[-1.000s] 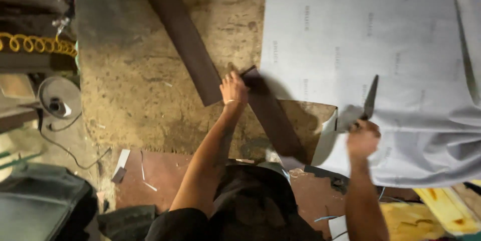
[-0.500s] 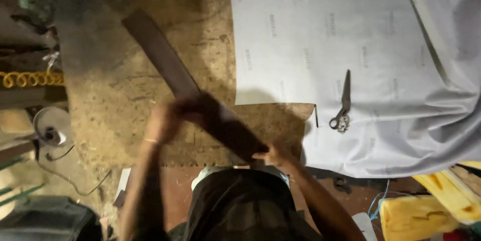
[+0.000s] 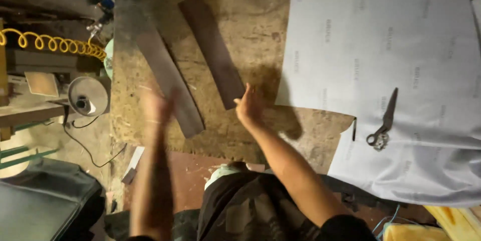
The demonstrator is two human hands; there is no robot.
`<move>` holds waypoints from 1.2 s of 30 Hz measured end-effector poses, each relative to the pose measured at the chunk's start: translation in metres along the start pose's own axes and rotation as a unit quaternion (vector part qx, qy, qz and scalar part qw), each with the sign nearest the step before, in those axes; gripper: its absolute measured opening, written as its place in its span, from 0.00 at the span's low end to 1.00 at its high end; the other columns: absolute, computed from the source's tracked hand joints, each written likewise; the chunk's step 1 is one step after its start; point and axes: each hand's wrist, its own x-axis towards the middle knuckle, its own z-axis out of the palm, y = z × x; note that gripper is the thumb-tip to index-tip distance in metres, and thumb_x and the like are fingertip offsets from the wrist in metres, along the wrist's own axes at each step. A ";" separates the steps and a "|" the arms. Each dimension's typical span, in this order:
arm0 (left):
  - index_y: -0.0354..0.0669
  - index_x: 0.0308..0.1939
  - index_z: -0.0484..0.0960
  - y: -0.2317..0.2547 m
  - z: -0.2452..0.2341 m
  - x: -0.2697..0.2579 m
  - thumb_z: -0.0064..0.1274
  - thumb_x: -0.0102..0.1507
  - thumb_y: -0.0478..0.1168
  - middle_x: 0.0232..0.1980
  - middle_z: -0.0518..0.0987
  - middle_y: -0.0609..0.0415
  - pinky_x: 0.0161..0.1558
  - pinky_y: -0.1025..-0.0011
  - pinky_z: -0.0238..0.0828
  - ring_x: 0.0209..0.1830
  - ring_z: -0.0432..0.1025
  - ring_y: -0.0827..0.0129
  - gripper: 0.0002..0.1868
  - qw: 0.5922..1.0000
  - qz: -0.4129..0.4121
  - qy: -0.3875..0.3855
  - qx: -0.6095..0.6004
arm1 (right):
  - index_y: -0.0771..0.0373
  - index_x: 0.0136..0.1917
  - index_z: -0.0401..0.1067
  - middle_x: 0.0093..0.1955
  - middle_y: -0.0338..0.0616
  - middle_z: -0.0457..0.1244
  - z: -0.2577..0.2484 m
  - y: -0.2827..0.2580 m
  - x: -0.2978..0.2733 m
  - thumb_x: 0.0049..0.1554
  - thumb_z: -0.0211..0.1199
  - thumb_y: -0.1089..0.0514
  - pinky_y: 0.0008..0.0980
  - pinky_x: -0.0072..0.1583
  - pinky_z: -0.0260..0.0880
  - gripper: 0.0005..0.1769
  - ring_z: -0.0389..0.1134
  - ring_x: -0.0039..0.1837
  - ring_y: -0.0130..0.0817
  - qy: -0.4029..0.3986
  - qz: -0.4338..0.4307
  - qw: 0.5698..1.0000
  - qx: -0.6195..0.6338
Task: The person uses a pair of scissors to cut a long strip of brown material from a larger white sheet on a workbench. They repeatedly align the strip, cut along its edge, and reposition the material to continue cutting.
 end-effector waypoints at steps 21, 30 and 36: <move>0.44 0.53 0.83 0.337 0.223 0.053 0.71 0.58 0.55 0.41 0.79 0.47 0.14 0.67 0.64 0.23 0.73 0.62 0.28 0.878 0.016 -0.284 -0.385 | 0.63 0.47 0.76 0.30 0.45 0.71 -0.137 0.159 -0.098 0.56 0.70 0.49 0.30 0.30 0.75 0.15 0.76 0.31 0.36 -0.156 0.278 0.898 0.304; 0.42 0.51 0.86 0.472 0.349 0.158 0.77 0.45 0.56 0.52 0.84 0.44 0.63 0.58 0.74 0.59 0.76 0.49 0.36 0.946 0.240 -0.149 -0.157 | 0.63 0.54 0.76 0.34 0.46 0.72 -0.129 0.191 0.024 0.59 0.68 0.53 0.23 0.33 0.74 0.15 0.74 0.31 0.33 -0.098 0.300 0.907 0.278; 0.67 0.59 0.83 0.481 0.310 0.152 0.69 0.57 0.55 0.57 0.84 0.59 0.58 0.54 0.79 0.60 0.77 0.57 0.26 0.950 0.219 -0.207 0.080 | 0.67 0.59 0.74 0.50 0.59 0.72 -0.095 0.204 0.063 0.56 0.72 0.48 0.44 0.47 0.78 0.25 0.76 0.51 0.52 -0.166 0.291 0.921 0.199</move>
